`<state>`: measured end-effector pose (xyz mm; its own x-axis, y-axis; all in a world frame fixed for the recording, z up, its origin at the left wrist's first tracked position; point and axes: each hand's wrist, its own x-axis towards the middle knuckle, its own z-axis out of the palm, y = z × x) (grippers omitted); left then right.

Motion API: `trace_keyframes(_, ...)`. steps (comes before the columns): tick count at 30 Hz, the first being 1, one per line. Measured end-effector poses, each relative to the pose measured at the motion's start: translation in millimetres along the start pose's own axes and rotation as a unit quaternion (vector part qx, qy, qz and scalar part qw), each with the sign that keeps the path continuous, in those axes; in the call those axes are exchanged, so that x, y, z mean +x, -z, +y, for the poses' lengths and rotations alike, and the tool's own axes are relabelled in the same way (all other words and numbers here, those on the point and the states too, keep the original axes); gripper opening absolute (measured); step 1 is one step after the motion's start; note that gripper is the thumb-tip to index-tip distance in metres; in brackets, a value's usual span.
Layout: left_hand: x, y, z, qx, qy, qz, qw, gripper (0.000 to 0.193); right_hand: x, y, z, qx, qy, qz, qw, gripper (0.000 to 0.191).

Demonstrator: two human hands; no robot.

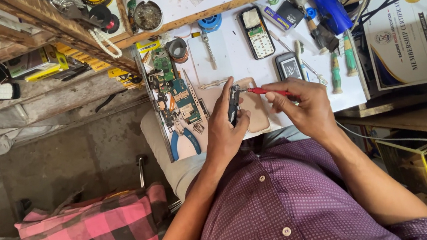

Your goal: The person picks up a mobile phone from the workbench, removes its back cover, and uses a screwdriver to unscrew and pry components from the phone body. They handle the phone, its casing, and internal parts, separating the housing and lifting out the internal assembly while working at the bench.

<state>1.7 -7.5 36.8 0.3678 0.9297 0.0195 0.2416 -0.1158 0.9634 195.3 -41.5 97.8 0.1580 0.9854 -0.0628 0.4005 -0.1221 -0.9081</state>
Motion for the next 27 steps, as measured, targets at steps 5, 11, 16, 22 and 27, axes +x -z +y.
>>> trace_keyframes(5, -1.0, 0.9, 1.2, -0.001, 0.012, -0.002, 1.0, 0.078, -0.3, 1.8, -2.4, 0.003, 0.037, -0.005, 0.999, 0.025)
trace_keyframes(11, -0.7, 1.0, 0.8, 0.0, -0.005, 0.002, 1.0, 0.077, -1.2, 2.5, -2.2, 0.013, 0.07, -0.005, 0.997, 0.026)
trace_keyframes(16, -0.6, 0.4, 0.5, -0.007, -0.019, 0.01, 1.0, 0.076, -2.2, 2.1, -0.1, 0.013, 0.025, -0.006, 1.0, 0.025)
trace_keyframes(22, -0.9, 0.8, 1.1, -0.009, -0.008, 0.008, 1.0, 0.075, -2.2, 1.8, 1.7, 0.017, 0.079, -0.011, 0.997, 0.021)
trace_keyframes(27, -1.1, 1.7, 2.3, -0.007, -0.002, 0.007, 1.0, 0.074, -1.8, 2.2, -1.5, 0.029, 0.033, -0.023, 0.999, 0.022)
